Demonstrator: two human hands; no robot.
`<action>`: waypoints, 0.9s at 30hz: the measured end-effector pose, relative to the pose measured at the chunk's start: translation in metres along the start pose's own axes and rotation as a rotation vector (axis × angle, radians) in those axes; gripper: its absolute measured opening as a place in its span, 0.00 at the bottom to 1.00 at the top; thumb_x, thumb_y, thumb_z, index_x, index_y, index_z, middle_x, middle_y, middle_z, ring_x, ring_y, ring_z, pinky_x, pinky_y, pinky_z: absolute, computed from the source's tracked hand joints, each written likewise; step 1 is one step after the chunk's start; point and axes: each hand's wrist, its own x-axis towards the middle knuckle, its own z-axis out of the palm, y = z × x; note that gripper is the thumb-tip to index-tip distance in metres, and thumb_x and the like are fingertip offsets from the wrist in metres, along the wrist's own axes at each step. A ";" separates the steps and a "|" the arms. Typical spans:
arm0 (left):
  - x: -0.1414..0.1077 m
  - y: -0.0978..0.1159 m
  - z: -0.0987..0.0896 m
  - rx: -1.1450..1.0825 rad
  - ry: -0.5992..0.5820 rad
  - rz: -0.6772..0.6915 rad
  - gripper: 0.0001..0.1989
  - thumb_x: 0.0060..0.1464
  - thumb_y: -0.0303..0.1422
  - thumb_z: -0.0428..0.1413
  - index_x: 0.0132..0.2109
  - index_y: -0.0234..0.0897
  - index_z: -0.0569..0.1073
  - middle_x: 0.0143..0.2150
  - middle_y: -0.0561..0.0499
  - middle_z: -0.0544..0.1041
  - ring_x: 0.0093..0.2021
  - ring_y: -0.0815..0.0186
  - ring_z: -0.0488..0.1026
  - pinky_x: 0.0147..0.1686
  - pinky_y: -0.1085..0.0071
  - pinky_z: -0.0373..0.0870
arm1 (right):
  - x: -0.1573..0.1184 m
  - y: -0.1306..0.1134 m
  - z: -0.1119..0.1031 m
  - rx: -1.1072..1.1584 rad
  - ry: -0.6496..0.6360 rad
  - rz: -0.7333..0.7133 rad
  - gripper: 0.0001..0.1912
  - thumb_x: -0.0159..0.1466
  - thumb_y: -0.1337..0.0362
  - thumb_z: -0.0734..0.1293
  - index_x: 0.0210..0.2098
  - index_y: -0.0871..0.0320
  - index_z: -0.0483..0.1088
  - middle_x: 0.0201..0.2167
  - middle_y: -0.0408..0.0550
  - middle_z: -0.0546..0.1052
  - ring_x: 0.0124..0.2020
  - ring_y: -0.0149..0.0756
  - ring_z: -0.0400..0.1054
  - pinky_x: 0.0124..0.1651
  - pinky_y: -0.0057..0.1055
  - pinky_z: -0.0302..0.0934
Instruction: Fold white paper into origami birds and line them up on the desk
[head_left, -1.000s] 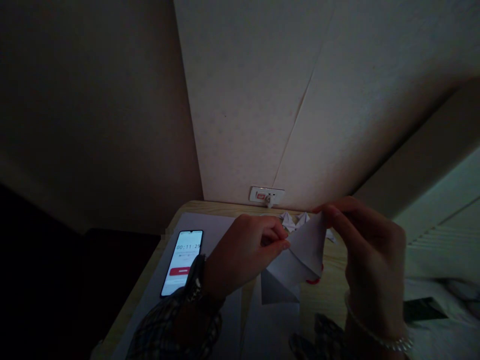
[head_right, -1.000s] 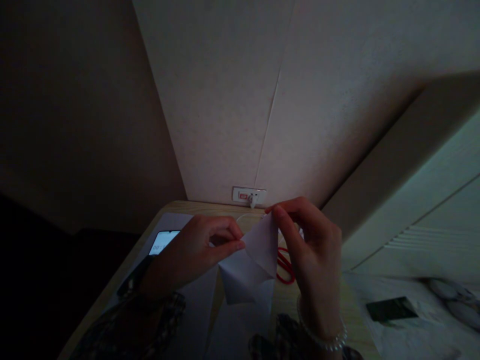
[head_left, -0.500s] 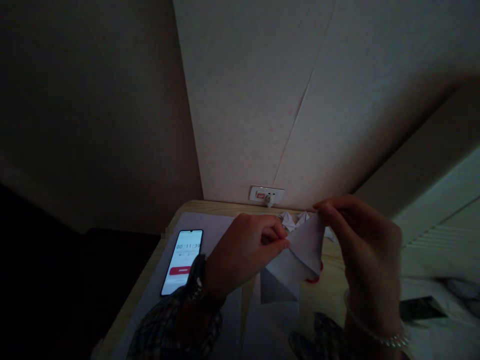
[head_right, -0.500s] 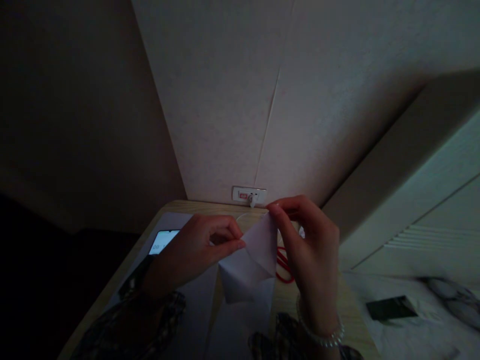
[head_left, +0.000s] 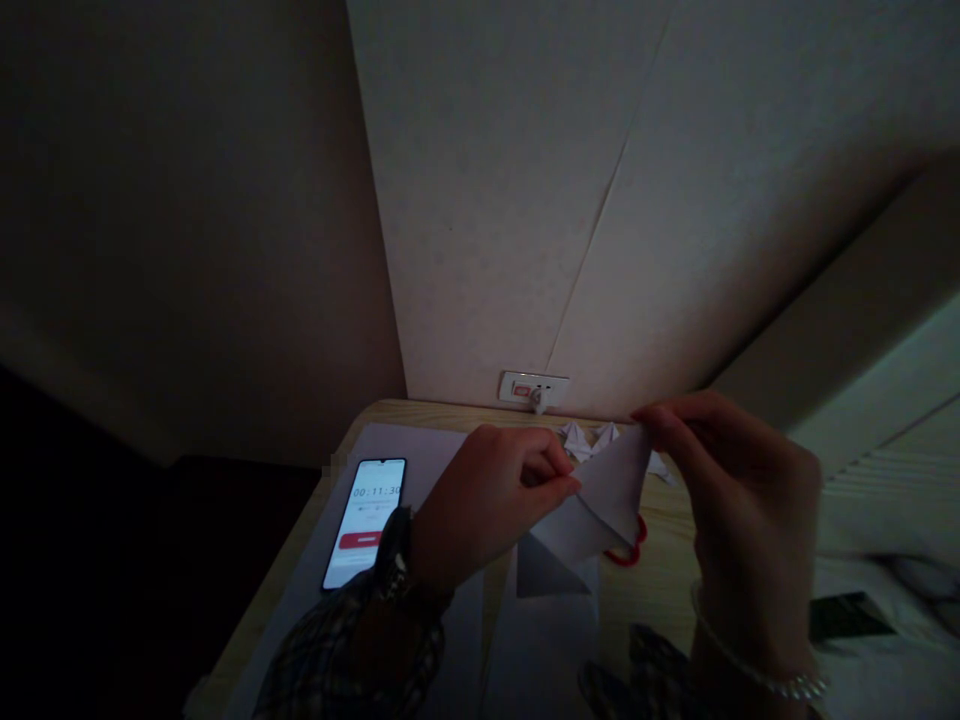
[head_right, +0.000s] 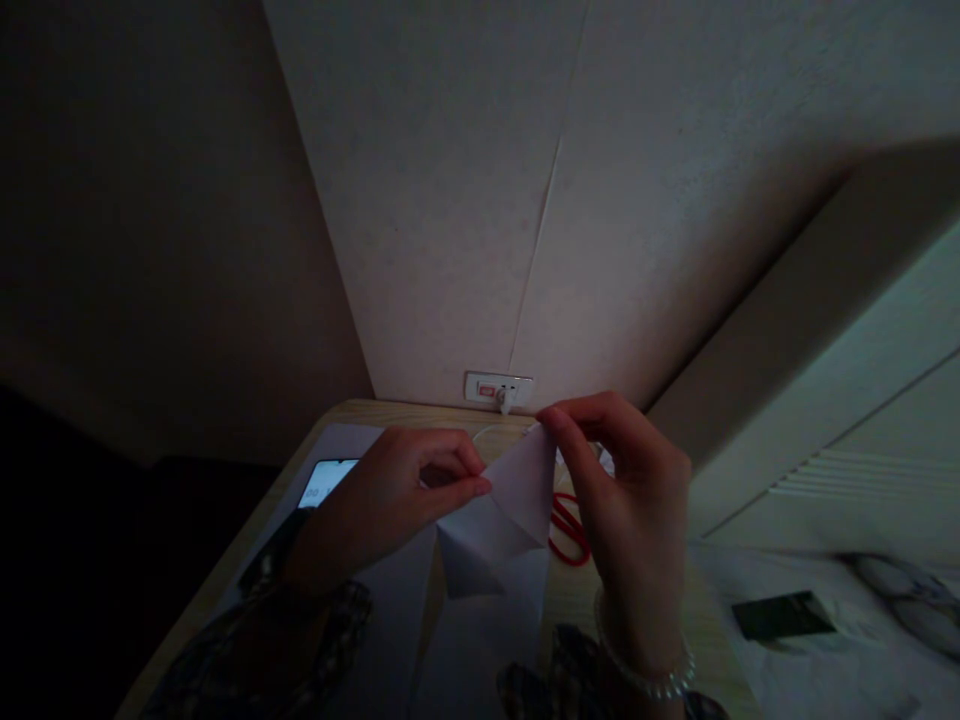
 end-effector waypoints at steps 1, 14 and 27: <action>0.001 -0.001 0.000 0.002 0.002 0.005 0.05 0.50 0.29 0.58 0.28 0.34 0.72 0.27 0.51 0.79 0.29 0.68 0.77 0.29 0.76 0.69 | 0.000 0.000 0.000 0.004 0.003 -0.001 0.06 0.59 0.64 0.69 0.26 0.55 0.73 0.23 0.41 0.74 0.26 0.31 0.67 0.26 0.27 0.56; 0.001 0.002 -0.001 -0.022 -0.009 0.033 0.02 0.50 0.27 0.58 0.30 0.34 0.72 0.30 0.51 0.79 0.32 0.69 0.77 0.32 0.76 0.70 | -0.001 -0.003 0.002 0.075 -0.014 -0.004 0.06 0.58 0.66 0.69 0.24 0.55 0.72 0.22 0.39 0.72 0.26 0.31 0.65 0.27 0.28 0.56; 0.001 0.007 -0.001 -0.056 0.025 0.027 0.04 0.51 0.28 0.58 0.29 0.35 0.73 0.29 0.52 0.79 0.31 0.69 0.77 0.32 0.75 0.71 | -0.002 -0.005 0.004 0.093 -0.079 -0.006 0.06 0.58 0.66 0.69 0.24 0.55 0.72 0.22 0.40 0.72 0.26 0.31 0.66 0.26 0.27 0.56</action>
